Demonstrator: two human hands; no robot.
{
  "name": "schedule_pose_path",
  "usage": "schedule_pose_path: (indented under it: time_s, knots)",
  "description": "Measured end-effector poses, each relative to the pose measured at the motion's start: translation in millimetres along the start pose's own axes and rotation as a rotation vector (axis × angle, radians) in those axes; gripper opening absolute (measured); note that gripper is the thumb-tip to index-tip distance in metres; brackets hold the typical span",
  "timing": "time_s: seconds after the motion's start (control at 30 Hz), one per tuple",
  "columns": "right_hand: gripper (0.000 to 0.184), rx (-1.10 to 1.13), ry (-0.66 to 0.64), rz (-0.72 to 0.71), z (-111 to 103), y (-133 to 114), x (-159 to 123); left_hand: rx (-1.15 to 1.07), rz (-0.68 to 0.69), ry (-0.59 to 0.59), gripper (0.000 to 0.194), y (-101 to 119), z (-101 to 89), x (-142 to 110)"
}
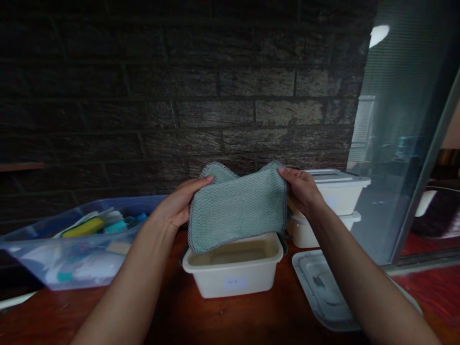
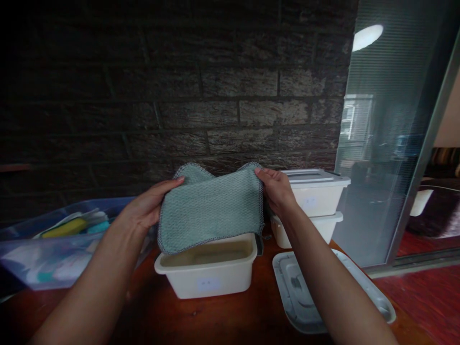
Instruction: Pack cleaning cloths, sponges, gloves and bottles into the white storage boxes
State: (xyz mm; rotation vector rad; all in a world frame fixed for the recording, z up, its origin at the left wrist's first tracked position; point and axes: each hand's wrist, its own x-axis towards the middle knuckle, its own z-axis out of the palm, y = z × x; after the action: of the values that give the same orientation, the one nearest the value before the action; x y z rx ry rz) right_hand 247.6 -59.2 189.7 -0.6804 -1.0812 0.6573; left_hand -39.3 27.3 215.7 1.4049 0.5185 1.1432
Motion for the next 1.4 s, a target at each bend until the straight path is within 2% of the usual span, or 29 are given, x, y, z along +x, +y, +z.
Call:
schedule_pose_path:
  time_s: [0.07,0.13,0.23,0.33,0.43,0.5,0.53,0.63,0.7,0.8,0.9,1.0,1.07,1.13,1.2,1.27,1.33,1.4]
  knots:
    - [0.031,-0.003,0.028,-0.055,0,2,0,-0.017,-0.079,-0.084,0.023,-1,0.3,1]
    - [0.036,-0.014,0.034,-0.098,1,2,-1,-0.014,-0.029,-0.077,0.027,-5,1.6,4]
    - [0.034,-0.075,0.014,-0.113,1,-3,-4,0.108,0.256,0.079,0.034,-14,1.2,10]
    - [0.037,-0.185,0.021,-0.095,1,-8,-8,0.384,0.541,0.234,0.033,-18,-4.3,15]
    - [0.042,-0.322,0.061,-0.137,-1,-7,-8,0.680,0.672,0.331,0.038,-15,-9.9,15]
    - [0.045,-0.408,0.111,-0.194,-1,-5,-8,0.769,0.667,0.355,0.041,-14,-10.5,15]
    - [0.046,-0.436,0.138,-0.217,-1,-3,-7,0.744,0.628,0.351,0.041,-15,-9.7,15]
    - [0.047,-0.438,0.170,-0.209,2,-1,-6,0.499,0.437,0.303,0.030,-18,-4.3,16]
    - [0.044,-0.403,0.153,-0.155,4,-2,-7,0.373,0.318,0.244,0.024,-18,0.1,13]
    - [0.036,-0.322,0.076,-0.027,6,-9,-12,0.199,0.145,0.080,0.020,-13,5.2,5]
    - [0.028,-0.187,-0.024,0.119,8,-18,-17,0.036,0.057,0.004,0.025,-2,6.5,-4]
    - [0.027,0.012,-0.128,0.203,8,-22,-17,0.021,0.073,0.033,0.029,5,4.7,-7]
    - [0.029,0.075,-0.125,0.152,8,-19,-15,0.022,0.066,0.042,0.028,5,3.6,-6]
    - [0.028,0.054,-0.041,0.032,7,-13,-12,0.049,0.080,0.054,0.029,1,2.8,-2]
    - [0.028,-0.072,0.092,-0.124,6,-8,-9,0.132,0.179,0.099,0.030,-5,1.5,3]
    - [0.029,-0.303,0.211,-0.281,5,-5,-8,0.272,0.350,0.165,0.030,-12,-1.3,8]
    - [0.029,-0.529,0.271,-0.392,2,-5,-8,0.435,0.506,0.222,0.033,-16,-5.3,12]
    - [0.030,-0.644,0.275,-0.430,-1,-7,-7,0.563,0.573,0.244,0.037,-17,-8.8,14]
